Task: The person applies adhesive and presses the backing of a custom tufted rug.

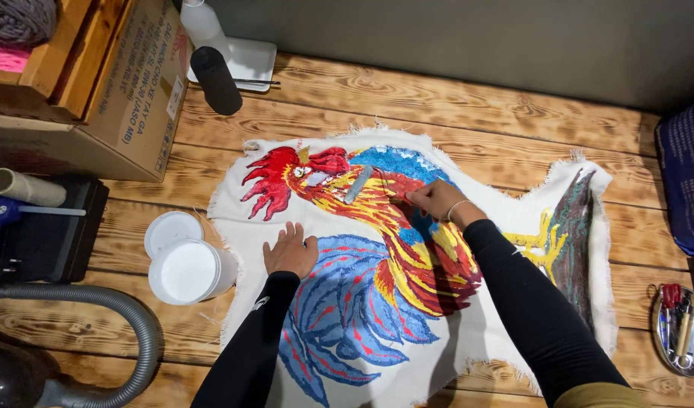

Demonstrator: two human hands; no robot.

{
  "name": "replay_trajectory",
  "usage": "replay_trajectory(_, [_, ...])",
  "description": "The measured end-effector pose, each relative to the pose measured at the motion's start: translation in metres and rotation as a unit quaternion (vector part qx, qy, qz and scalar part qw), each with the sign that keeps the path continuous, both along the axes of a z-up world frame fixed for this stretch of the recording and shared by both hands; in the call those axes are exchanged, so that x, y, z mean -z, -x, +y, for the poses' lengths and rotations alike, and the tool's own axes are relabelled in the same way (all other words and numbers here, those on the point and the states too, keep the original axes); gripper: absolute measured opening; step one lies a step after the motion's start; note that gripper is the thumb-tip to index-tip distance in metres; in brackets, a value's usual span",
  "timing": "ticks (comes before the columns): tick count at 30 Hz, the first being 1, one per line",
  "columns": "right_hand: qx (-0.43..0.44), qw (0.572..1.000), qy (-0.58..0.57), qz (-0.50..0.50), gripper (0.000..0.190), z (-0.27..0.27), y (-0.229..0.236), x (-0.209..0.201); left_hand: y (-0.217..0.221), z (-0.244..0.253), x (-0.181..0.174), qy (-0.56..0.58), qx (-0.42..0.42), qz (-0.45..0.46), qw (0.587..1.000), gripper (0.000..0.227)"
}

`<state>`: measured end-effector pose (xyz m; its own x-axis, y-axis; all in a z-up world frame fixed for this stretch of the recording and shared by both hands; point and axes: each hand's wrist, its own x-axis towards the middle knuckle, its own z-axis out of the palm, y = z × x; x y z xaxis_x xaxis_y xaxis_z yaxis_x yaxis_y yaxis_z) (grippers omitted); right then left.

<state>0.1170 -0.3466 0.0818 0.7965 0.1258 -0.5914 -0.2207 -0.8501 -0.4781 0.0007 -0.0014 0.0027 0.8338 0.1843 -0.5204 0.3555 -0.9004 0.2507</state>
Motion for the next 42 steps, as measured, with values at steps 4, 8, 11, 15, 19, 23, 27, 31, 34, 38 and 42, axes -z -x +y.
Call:
replay_trajectory(4, [0.039, 0.998, 0.042, 0.035, 0.050, -0.016, 0.019, -0.030, 0.004, 0.003, -0.002, 0.007, 0.012, -0.004, 1.000, 0.071])
replay_trajectory(8, [0.063, 0.986, 0.105, 0.112, 0.050, -0.050, 0.030, -0.046, 0.006, 0.007, 0.000, 0.025, 0.021, -0.012, 0.999, 0.070])
replay_trajectory(11, [0.081, 0.992, 0.070, 0.064, 0.061, -0.040, 0.035, -0.021, 0.004, 0.012, 0.004, 0.019, 0.047, -0.004, 0.999, 0.071])
replay_trajectory(15, [0.120, 0.993, -0.022, 0.009, 0.063, -0.008, 0.034, 0.026, 0.006, 0.016, -0.010, 0.016, 0.055, -0.009, 0.998, 0.069])
replay_trajectory(19, [0.103, 0.994, 0.024, 0.027, 0.056, -0.037, 0.047, 0.007, 0.009, 0.017, -0.007, 0.018, 0.061, -0.013, 0.998, 0.068])
replay_trajectory(23, [0.126, 0.981, 0.098, 0.107, 0.055, -0.040, 0.051, -0.029, 0.008, 0.021, -0.012, 0.031, 0.062, 0.001, 0.998, 0.069])
replay_trajectory(27, [0.105, 0.989, 0.042, 0.097, 0.065, -0.008, 0.028, -0.001, 0.009, 0.021, -0.013, 0.032, 0.063, 0.004, 0.997, 0.069])
replay_trajectory(31, [0.120, 0.992, 0.003, 0.045, 0.062, 0.012, 0.030, 0.005, 0.011, 0.019, -0.017, 0.010, 0.079, 0.003, 0.997, 0.069])
replay_trajectory(34, [0.122, 0.990, 0.019, 0.064, 0.056, 0.005, 0.040, -0.014, 0.011, 0.019, -0.021, 0.010, 0.084, 0.001, 0.996, 0.069])
replay_trajectory(38, [0.120, 0.991, 0.021, 0.055, 0.050, 0.004, 0.031, 0.000, 0.009, 0.016, -0.013, 0.018, 0.068, 0.011, 0.997, 0.071])
replay_trajectory(42, [0.146, 0.989, -0.001, 0.013, 0.060, 0.046, 0.014, 0.034, 0.012, 0.018, -0.019, 0.016, 0.074, -0.008, 0.997, 0.071])
